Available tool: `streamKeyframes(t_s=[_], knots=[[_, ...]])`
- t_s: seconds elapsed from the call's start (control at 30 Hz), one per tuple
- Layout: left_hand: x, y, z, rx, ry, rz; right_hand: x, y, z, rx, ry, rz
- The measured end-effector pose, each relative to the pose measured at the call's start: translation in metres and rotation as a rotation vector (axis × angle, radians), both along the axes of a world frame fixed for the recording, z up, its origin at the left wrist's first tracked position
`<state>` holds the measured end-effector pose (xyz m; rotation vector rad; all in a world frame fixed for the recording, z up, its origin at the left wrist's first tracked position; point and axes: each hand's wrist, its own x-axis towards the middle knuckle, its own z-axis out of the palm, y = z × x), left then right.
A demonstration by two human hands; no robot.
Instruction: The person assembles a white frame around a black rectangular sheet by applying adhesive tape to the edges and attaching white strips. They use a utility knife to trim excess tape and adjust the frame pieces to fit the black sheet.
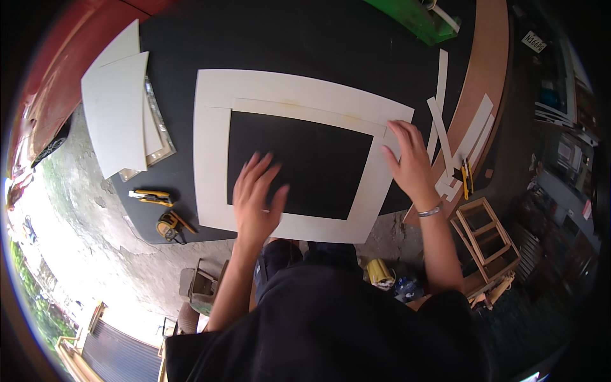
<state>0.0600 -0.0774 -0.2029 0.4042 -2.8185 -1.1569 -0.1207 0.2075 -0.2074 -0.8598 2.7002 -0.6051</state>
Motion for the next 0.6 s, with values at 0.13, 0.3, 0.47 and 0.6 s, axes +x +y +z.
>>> streamKeyframes(t_s=[0.13,0.3,0.47,0.6], knots=[[-0.096,0.008,-0.041,-0.228,0.115,-0.032,-0.002,-0.033,-0.011,0.118,0.094,0.022],[-0.106,0.010,-0.071,-0.284,0.092,-0.041,-0.017,-0.038,-0.015,0.151,0.083,0.102],[-0.106,0.013,-0.079,-0.320,0.087,-0.027,-0.035,-0.036,-0.009,0.200,0.056,0.222],[-0.107,0.012,-0.078,-0.319,0.079,-0.033,-0.045,-0.037,-0.007,0.201,-0.030,0.234]])
